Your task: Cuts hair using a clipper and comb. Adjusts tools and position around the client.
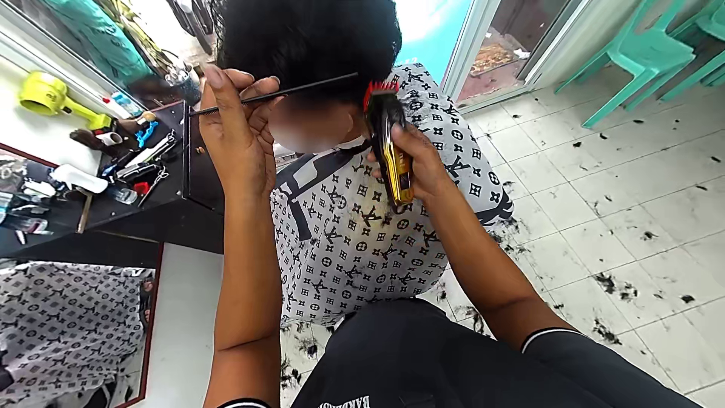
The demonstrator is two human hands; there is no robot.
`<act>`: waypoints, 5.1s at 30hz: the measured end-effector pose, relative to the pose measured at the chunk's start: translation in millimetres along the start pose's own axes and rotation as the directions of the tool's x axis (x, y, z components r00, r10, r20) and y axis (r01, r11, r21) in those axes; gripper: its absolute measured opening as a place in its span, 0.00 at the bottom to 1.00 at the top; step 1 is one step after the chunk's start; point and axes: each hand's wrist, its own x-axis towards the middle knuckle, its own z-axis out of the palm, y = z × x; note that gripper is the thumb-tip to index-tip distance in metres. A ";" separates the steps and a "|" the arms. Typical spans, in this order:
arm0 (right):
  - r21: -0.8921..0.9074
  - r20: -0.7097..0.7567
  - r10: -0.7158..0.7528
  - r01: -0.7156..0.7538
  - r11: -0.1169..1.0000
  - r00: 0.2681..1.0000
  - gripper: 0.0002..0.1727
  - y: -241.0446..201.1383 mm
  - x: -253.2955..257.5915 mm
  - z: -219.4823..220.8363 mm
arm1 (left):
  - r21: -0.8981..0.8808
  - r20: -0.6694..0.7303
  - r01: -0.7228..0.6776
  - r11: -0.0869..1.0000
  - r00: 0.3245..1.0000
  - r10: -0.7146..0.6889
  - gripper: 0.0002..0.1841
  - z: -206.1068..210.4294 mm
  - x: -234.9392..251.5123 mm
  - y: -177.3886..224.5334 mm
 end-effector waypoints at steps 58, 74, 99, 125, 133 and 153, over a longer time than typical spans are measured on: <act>-0.697 0.142 -0.179 0.227 0.681 0.974 0.44 -25.7 15.0 22.7 | 0.023 -0.121 -0.049 0.999 0.991 0.052 0.14 26.2 -12.8 -4.9; -0.347 0.051 0.157 -0.130 0.929 0.986 0.27 -6.6 19.3 -25.2 | 0.049 0.010 -0.100 0.994 0.995 0.100 0.18 29.1 -14.3 1.6; -0.235 0.125 0.046 -0.016 0.972 0.991 0.27 -9.2 21.4 -10.1 | 0.146 0.013 -0.088 0.985 0.996 0.087 0.21 33.3 -8.5 0.8; -0.559 0.186 -0.145 0.226 0.798 0.972 0.38 -26.0 22.7 8.2 | 0.165 0.040 -0.089 0.982 0.996 0.084 0.19 30.0 -3.7 7.0; -0.515 0.145 -0.127 0.185 0.837 0.981 0.37 -26.5 21.1 12.6 | 0.187 0.053 -0.110 0.976 0.993 0.102 0.16 26.0 -4.3 6.6; -0.529 0.053 -0.126 0.135 0.838 0.991 0.36 -19.7 14.2 22.8 | 0.130 0.049 -0.097 0.987 0.995 0.091 0.17 8.8 -5.8 11.5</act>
